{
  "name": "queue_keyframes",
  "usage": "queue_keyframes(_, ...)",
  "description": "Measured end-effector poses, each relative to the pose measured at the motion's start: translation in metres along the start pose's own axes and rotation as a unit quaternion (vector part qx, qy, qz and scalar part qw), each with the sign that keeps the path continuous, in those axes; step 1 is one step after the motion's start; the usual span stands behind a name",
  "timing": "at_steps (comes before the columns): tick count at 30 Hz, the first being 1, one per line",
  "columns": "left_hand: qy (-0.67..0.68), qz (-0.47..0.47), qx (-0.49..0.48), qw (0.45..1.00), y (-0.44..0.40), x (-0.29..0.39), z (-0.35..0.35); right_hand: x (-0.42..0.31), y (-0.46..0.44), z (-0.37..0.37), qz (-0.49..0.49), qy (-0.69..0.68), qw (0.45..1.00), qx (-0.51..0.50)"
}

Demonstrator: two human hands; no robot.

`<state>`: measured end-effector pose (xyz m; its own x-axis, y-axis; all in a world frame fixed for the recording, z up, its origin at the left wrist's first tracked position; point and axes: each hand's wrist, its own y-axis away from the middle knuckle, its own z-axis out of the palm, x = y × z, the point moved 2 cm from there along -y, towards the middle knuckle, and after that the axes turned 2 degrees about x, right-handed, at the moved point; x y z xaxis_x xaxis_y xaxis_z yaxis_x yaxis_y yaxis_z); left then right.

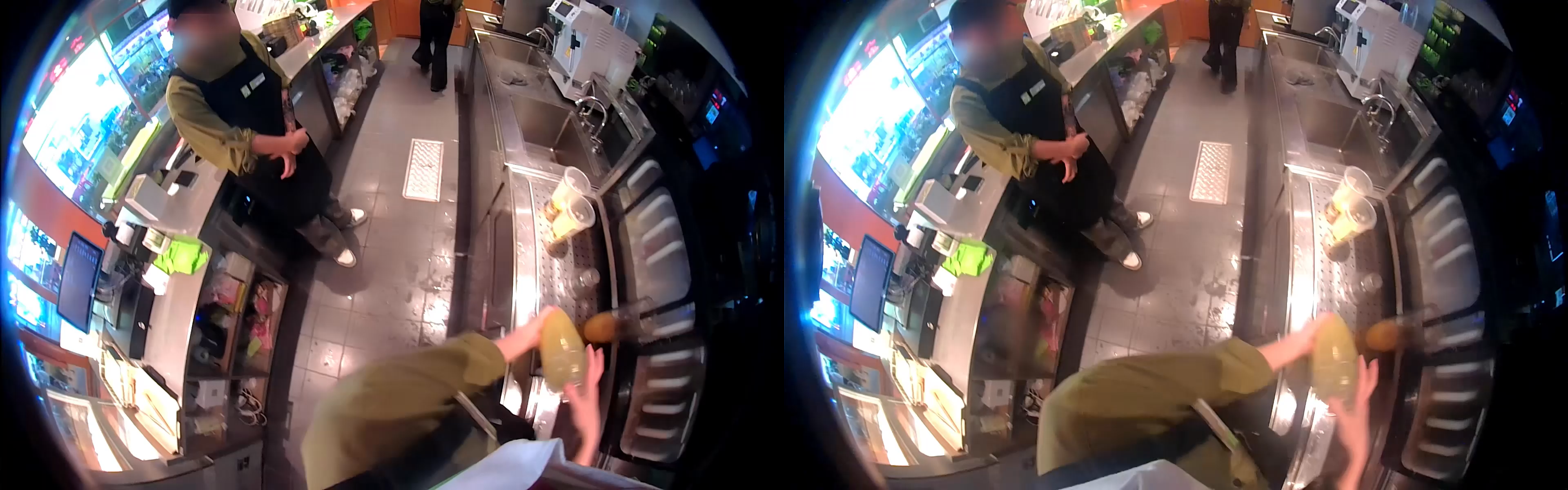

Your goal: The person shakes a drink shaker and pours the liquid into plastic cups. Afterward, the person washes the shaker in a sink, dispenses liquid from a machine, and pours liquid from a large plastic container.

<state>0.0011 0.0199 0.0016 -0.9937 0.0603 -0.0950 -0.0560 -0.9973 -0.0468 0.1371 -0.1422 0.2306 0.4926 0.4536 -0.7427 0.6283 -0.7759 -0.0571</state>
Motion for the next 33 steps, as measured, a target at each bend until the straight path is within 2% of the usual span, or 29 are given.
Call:
queue_keyframes(1, 0.003, 0.004, 0.009, 1.000, 0.020, 0.004, 0.007, -0.002, 0.003, 0.005, 0.004, -0.004, 1.000, -0.008)
queue_keyframes(2, 0.047, -0.065, 0.002, 0.997, 0.048, 0.030, 0.004, -0.004, 0.018, 0.038, 0.014, -0.114, 0.993, -0.013)
queue_keyframes(3, -0.083, -0.044, 0.118, 0.989, 0.192, 0.075, -0.013, 0.019, 0.097, 0.144, 0.049, -0.339, 0.939, -0.015)
queue_keyframes(4, -0.167, -0.004, 0.210, 0.963, 0.229, 0.110, 0.019, 0.008, 0.105, 0.194, 0.024, -0.440, 0.897, 0.035)
queue_keyframes(5, -0.244, 0.051, 0.222, 0.943, 0.227, 0.138, 0.039, -0.012, 0.098, 0.214, -0.034, -0.460, 0.884, 0.080)
queue_keyframes(6, -0.243, 0.061, 0.296, 0.922, 0.275, 0.130, 0.071, -0.029, 0.129, 0.230, -0.034, -0.457, 0.882, 0.106)
queue_keyframes(8, -0.350, 0.138, 0.176, 0.909, 0.284, 0.132, 0.157, -0.056, 0.131, 0.227, -0.101, -0.461, 0.870, 0.142)
queue_keyframes(10, -0.414, 0.125, 0.111, 0.895, 0.314, 0.111, 0.251, -0.069, 0.134, 0.216, -0.125, -0.455, 0.871, 0.136)
queue_keyframes(12, -0.497, 0.226, -0.108, 0.831, 0.349, 0.069, 0.339, -0.076, 0.131, 0.214, -0.146, -0.440, 0.876, 0.134)
queue_keyframes(15, -0.517, 0.186, -0.279, 0.787, 0.355, 0.054, 0.376, -0.081, 0.128, 0.213, -0.165, -0.422, 0.880, 0.141)
queue_keyframes(16, -0.508, 0.175, -0.258, 0.803, 0.343, 0.061, 0.374, -0.082, 0.127, 0.211, -0.171, -0.415, 0.882, 0.143)
queue_keyframes(19, -0.536, 0.179, -0.005, 0.825, 0.316, 0.103, 0.364, -0.089, 0.131, 0.206, -0.174, -0.403, 0.886, 0.148)
queue_keyframes(20, -0.522, 0.216, 0.014, 0.825, 0.328, 0.101, 0.366, -0.095, 0.125, 0.206, -0.183, -0.401, 0.885, 0.148)
queue_keyframes(22, -0.508, 0.236, -0.097, 0.823, 0.351, 0.096, 0.365, -0.104, 0.115, 0.223, -0.197, -0.400, 0.882, 0.153)
queue_keyframes(25, -0.513, 0.233, -0.170, 0.808, 0.389, 0.112, 0.382, -0.120, 0.105, 0.243, -0.199, -0.393, 0.885, 0.149)
queue_keyframes(29, -0.470, 0.077, 0.024, 0.879, 0.371, 0.201, 0.391, -0.157, 0.092, 0.264, -0.209, -0.354, 0.896, 0.171)
queue_keyframes(30, -0.529, 0.159, 0.020, 0.833, 0.364, 0.223, 0.389, -0.168, 0.086, 0.270, -0.224, -0.337, 0.897, 0.180)
queue_keyframes(32, -0.566, 0.259, -0.113, 0.775, 0.396, 0.216, 0.378, -0.188, 0.072, 0.290, -0.240, -0.307, 0.898, 0.203)
queue_keyframes(33, -0.558, 0.273, -0.155, 0.768, 0.401, 0.231, 0.382, -0.201, 0.063, 0.301, -0.244, -0.291, 0.899, 0.217)
